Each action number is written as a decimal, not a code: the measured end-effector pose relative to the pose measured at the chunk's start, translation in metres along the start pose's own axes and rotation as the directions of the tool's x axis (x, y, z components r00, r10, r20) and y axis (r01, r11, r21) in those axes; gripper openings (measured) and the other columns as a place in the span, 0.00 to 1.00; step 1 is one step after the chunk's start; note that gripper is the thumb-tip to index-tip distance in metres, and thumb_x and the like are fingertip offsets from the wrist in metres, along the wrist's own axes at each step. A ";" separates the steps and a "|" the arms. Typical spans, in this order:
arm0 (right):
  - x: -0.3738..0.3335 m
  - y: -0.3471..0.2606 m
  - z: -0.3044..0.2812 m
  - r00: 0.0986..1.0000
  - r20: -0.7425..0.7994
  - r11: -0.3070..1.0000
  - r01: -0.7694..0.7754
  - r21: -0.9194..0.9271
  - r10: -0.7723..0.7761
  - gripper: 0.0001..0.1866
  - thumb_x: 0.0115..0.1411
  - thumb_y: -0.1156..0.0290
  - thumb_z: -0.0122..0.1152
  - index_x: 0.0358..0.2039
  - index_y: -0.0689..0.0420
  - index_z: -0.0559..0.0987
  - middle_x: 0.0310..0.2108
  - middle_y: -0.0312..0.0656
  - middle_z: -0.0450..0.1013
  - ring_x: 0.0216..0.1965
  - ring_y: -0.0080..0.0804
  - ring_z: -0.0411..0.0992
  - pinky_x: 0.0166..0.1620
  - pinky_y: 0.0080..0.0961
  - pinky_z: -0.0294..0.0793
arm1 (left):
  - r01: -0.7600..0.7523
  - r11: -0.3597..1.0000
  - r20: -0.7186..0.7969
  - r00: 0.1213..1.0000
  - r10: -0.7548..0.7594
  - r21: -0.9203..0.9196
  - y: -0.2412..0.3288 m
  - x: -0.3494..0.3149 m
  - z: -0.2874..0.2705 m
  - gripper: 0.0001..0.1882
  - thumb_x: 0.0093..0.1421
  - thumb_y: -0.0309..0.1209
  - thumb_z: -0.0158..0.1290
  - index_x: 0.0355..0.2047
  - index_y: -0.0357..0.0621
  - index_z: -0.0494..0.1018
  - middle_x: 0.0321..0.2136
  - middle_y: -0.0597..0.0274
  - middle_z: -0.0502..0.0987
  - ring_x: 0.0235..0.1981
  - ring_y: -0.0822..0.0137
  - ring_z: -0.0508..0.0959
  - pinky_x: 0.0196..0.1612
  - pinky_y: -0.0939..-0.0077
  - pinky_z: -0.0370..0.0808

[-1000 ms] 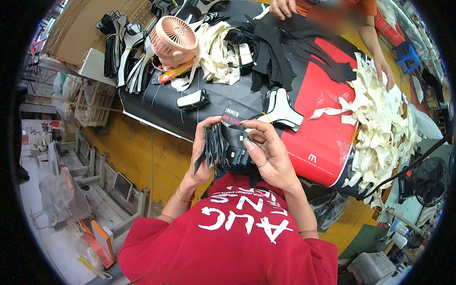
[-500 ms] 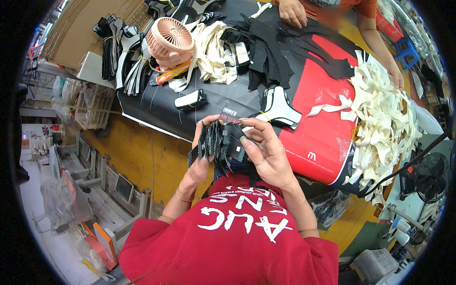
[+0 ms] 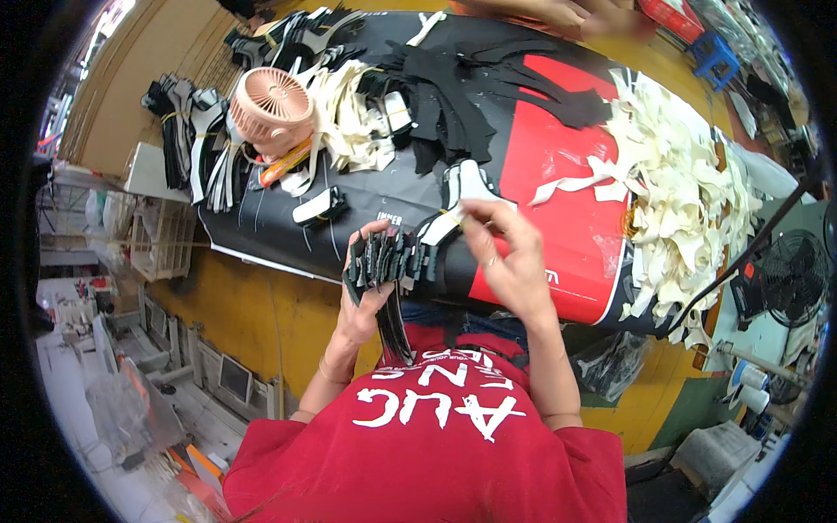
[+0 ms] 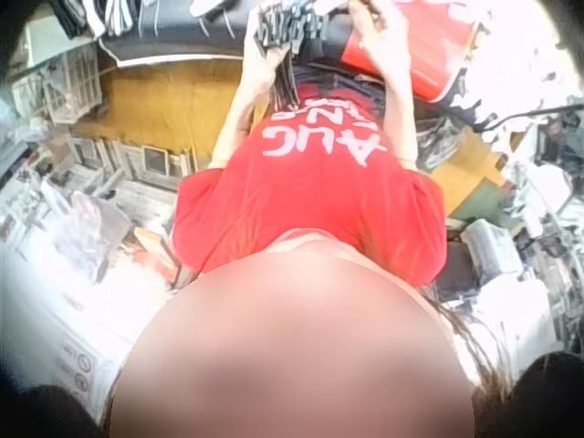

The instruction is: The person assembles footwear components by hand at a workbench. They pick up black and white fabric pieces, align them, and place them together, occasionally using a small rubber band to secure a bundle. The person also handles a small transparent plastic piece and continues stacking and arranging the parts on the table.

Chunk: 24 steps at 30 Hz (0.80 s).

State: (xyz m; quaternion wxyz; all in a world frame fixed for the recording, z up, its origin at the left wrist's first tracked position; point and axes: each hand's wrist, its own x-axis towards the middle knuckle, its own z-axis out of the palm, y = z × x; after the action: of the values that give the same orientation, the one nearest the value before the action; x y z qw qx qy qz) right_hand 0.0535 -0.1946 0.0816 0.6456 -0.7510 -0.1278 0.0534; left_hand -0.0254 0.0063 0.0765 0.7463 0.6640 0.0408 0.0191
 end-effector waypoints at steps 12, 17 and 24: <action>0.037 0.042 -0.002 1.000 -0.004 0.757 0.010 -0.653 -0.016 0.27 0.52 0.55 0.71 0.47 0.60 0.79 0.48 0.45 0.70 0.53 0.45 0.66 0.53 0.40 0.66 | 0.230 0.959 -0.148 0.967 -0.206 0.164 -0.033 0.020 0.022 0.28 0.57 0.27 0.63 0.57 0.32 0.68 0.48 0.58 0.75 0.53 0.66 0.72 0.59 0.70 0.65; 0.018 0.059 0.005 0.921 0.026 0.718 0.321 -0.617 -0.389 0.17 0.50 0.68 0.70 0.41 0.54 0.79 0.45 0.39 0.73 0.48 0.41 0.69 0.49 0.39 0.67 | 0.133 0.936 -0.240 0.969 -0.053 0.327 -0.041 0.018 0.019 0.21 0.56 0.22 0.57 0.51 0.35 0.68 0.41 0.60 0.73 0.41 0.69 0.73 0.50 0.73 0.69; -0.004 0.069 0.009 0.918 -0.053 0.784 0.304 -0.542 -0.393 0.18 0.45 0.71 0.69 0.38 0.41 0.79 0.47 0.41 0.76 0.48 0.44 0.72 0.49 0.40 0.64 | 0.223 0.931 -0.214 0.963 -0.164 0.288 -0.027 0.015 0.022 0.29 0.56 0.15 0.54 0.56 0.35 0.57 0.30 0.61 0.70 0.32 0.72 0.71 0.44 0.75 0.68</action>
State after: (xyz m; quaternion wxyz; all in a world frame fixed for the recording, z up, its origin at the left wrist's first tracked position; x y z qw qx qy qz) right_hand 0.0564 -0.1962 0.0124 0.4236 -0.8628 -0.2211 -0.1655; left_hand -0.0096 -0.0172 0.0512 0.6240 0.7608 0.1783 0.0007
